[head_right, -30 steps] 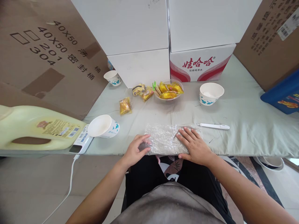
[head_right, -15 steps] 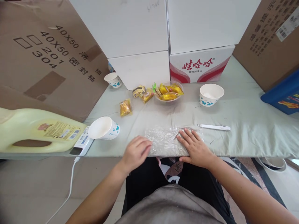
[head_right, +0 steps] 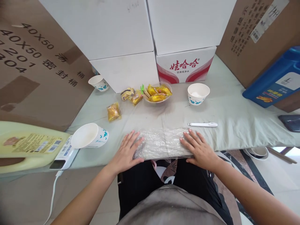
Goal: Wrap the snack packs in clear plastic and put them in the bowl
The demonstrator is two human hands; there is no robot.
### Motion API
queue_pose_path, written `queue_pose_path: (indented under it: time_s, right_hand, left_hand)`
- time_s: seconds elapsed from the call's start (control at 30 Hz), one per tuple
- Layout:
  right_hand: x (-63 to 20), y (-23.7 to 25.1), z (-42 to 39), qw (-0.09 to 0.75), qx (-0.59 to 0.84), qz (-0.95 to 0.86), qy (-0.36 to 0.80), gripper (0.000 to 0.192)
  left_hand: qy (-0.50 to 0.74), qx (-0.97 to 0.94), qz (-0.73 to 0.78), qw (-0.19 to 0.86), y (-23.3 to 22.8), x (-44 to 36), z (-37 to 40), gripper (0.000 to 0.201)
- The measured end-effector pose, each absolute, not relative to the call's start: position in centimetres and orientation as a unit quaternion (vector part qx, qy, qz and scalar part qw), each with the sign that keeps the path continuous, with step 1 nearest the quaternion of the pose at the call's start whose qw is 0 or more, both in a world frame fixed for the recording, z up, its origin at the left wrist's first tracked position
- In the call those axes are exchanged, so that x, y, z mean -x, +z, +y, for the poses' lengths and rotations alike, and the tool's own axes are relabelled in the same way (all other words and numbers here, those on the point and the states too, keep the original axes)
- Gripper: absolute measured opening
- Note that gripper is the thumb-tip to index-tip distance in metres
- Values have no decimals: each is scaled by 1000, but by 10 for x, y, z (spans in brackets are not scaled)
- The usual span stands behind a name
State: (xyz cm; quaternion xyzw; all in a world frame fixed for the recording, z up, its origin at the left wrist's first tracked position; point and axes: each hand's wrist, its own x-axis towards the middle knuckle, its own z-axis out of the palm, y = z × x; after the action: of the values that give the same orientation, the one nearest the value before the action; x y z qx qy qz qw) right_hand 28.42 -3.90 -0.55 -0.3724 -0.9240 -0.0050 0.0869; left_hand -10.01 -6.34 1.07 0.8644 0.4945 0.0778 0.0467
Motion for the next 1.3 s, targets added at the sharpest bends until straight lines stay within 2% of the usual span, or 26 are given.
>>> queue_pose_path:
  time_s: [0.07,0.2,0.33,0.47,0.6,0.8,1.1,1.17,1.3]
  right_hand:
    - [-289,-7,-47,115,347,-931,-2,61]
    - [-291,-5,-62,199,316,-927,32,31]
    - [-286,4,-64,269,340,-896,98,20]
    - [-277,8,-51,288,429,-849,106,20]
    - [-266,1,-31,269,530,-803,39,30]
    - [-257,-7,-12,192,583,-788,-48,33]
    - [-250,9,8,73,667,-741,-7,29]
    - [-252,14,11,90,662,-744,-30,32]
    - [-243,23,5,209,573,-788,-82,35]
  left_hand:
    - [100,-882,456,65,11,104,-76,67]
    - [174,-888,415,94,8,106,-91,23]
    - [245,-857,426,154,15,106,-90,14]
    - [284,-803,508,130,21,101,-69,13]
    - [265,-767,581,63,12,92,-36,19]
    - [201,-779,594,-11,-2,82,-15,23]
    - [167,-779,604,-10,-1,85,-13,24]
    - [152,-769,620,-27,8,85,-14,26]
    - [221,-733,632,-122,30,61,-25,26]
